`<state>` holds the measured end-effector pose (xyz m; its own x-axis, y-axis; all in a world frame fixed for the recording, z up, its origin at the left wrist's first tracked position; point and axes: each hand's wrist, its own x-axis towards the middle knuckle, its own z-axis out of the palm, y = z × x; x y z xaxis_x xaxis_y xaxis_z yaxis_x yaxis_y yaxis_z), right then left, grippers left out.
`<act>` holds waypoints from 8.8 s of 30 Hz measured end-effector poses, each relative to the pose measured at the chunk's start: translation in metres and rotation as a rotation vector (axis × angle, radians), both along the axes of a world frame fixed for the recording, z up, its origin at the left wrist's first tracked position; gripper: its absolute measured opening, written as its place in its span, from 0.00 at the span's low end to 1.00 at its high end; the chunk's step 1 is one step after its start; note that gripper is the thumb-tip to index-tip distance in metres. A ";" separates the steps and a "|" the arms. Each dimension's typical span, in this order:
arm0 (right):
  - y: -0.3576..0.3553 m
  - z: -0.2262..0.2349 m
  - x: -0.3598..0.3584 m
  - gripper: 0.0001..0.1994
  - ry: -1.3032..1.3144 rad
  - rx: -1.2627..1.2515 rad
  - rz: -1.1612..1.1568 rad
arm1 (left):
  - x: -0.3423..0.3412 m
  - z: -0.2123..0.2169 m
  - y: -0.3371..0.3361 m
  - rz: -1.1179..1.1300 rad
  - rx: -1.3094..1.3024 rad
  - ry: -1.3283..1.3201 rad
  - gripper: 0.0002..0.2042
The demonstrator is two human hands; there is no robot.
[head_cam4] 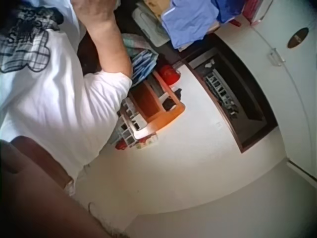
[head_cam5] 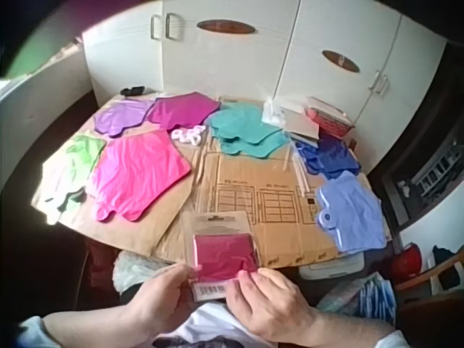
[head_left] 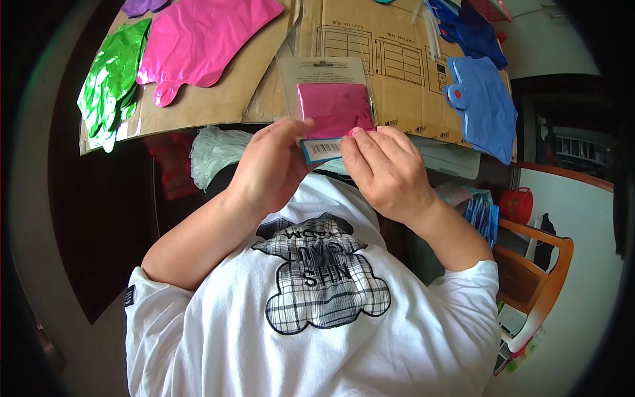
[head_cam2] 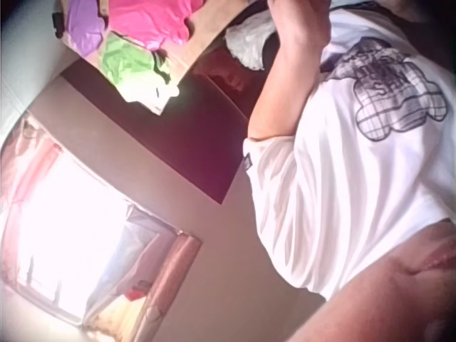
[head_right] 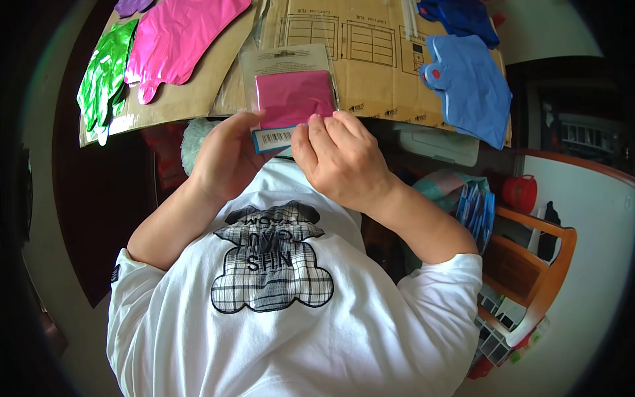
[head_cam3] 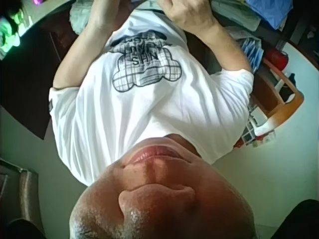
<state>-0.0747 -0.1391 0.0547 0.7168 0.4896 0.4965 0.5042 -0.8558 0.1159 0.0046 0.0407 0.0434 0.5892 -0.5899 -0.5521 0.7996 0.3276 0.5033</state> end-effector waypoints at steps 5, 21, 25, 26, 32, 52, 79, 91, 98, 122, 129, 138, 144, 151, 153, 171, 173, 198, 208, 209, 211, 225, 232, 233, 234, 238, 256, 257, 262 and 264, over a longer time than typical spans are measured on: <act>0.000 0.000 0.010 0.11 -0.007 0.121 -0.048 | -0.003 -0.022 0.007 0.017 -0.383 0.016 0.19; 0.008 -0.009 0.025 0.17 0.009 -0.134 -0.039 | -0.012 -0.021 0.002 0.137 -0.212 -0.238 0.14; 0.012 -0.009 0.028 0.17 0.021 -0.202 -0.062 | -0.009 -0.008 -0.001 0.166 -0.151 -0.183 0.12; 0.014 -0.009 0.028 0.18 0.030 -0.212 -0.077 | -0.008 -0.005 -0.002 0.166 -0.135 -0.169 0.12; 0.024 -0.012 0.032 0.16 0.051 -0.180 -0.155 | -0.002 -0.002 0.000 0.153 -0.062 -0.138 0.11; 0.016 -0.017 0.025 0.13 0.072 0.463 -0.375 | -0.010 -0.017 0.009 0.244 0.049 -0.233 0.06; 0.043 -0.053 -0.009 0.07 0.682 2.180 -0.403 | 0.038 0.006 0.011 -0.395 0.686 -2.226 0.10; 0.045 -0.049 -0.012 0.09 0.597 2.308 -0.354 | 0.049 0.005 -0.004 -0.501 0.701 -2.271 0.08; 0.045 -0.048 -0.020 0.10 0.570 2.347 -0.320 | 0.042 0.004 -0.007 -0.466 0.750 -2.297 0.10; 0.044 -0.052 -0.015 0.09 0.517 2.327 -0.451 | 0.041 -0.002 -0.017 -0.421 0.434 -2.386 0.19; 0.036 -0.051 -0.016 0.09 0.533 2.338 -0.445 | 0.017 -0.014 0.033 -0.068 0.685 -1.673 0.17; 0.025 -0.045 -0.030 0.11 0.795 2.289 -0.348 | -0.015 -0.019 0.023 -0.152 0.098 -0.330 0.11; 0.029 -0.044 -0.040 0.11 0.903 2.350 -0.227 | -0.012 -0.025 0.024 -0.152 0.143 -0.239 0.10; 0.021 -0.052 -0.038 0.11 0.937 2.263 -0.405 | -0.017 -0.027 0.024 -0.185 0.130 -0.285 0.11; 0.028 -0.054 -0.039 0.11 0.891 2.361 -0.338 | -0.016 -0.031 0.026 -0.204 0.169 -0.294 0.11; 0.043 -0.071 -0.036 0.08 0.685 2.389 -0.189 | 0.041 0.012 0.046 -0.883 0.506 -0.531 0.18; 0.036 -0.065 -0.036 0.08 0.667 2.248 -0.212 | 0.068 0.034 0.061 -0.676 0.592 -0.629 0.20; 0.010 -0.052 -0.036 0.10 0.632 1.965 -0.054 | 0.103 0.026 0.012 -0.177 0.106 -0.746 0.07; 0.006 -0.054 -0.034 0.10 0.595 1.966 -0.023 | 0.108 0.026 0.019 -0.270 -0.103 -0.339 0.08; 0.007 -0.052 -0.033 0.10 0.594 1.958 -0.030 | 0.107 0.025 0.019 -0.269 -0.081 -0.316 0.09; 0.009 -0.050 -0.032 0.10 0.595 1.975 -0.056 | 0.103 0.033 0.018 -0.234 0.050 -0.343 0.11; 0.024 -0.031 -0.023 0.07 0.648 2.178 -0.174 | 0.101 0.025 0.030 -0.333 -0.086 -0.531 0.18; 0.021 -0.042 -0.028 0.05 0.640 2.199 -0.241 | 0.100 0.030 0.026 -0.352 -0.110 -0.342 0.20; 0.023 -0.039 -0.026 0.05 0.654 2.235 -0.273 | 0.098 0.030 0.025 -0.340 -0.096 -0.355 0.21; 0.024 -0.037 -0.026 0.05 0.663 2.269 -0.312 | 0.096 0.027 0.023 -0.299 -0.132 -0.365 0.23; 0.028 -0.042 -0.017 0.06 0.595 2.374 -0.299 | 0.076 0.015 0.010 -0.117 -0.099 -0.467 0.32; -0.024 -0.018 -0.015 0.15 0.809 1.623 -0.447 | -0.003 -0.037 0.035 -0.159 0.108 -0.631 0.36; -0.026 -0.014 -0.010 0.14 0.783 1.583 -0.433 | -0.004 -0.039 0.039 -0.177 0.085 -0.624 0.34; -0.023 -0.006 0.003 0.10 0.902 1.637 -0.190 | -0.003 -0.040 0.047 -0.322 0.055 -0.534 0.22; -0.023 -0.008 0.004 0.10 0.835 1.467 -0.192 | -0.001 -0.043 0.050 -0.368 0.008 -0.590 0.21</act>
<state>-0.0709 -0.1616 0.0469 0.9878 -0.1229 -0.0958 -0.1020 -0.0459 -0.9937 0.0037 0.0909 0.0008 0.5543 -0.8064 -0.2061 0.4501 0.0821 0.8892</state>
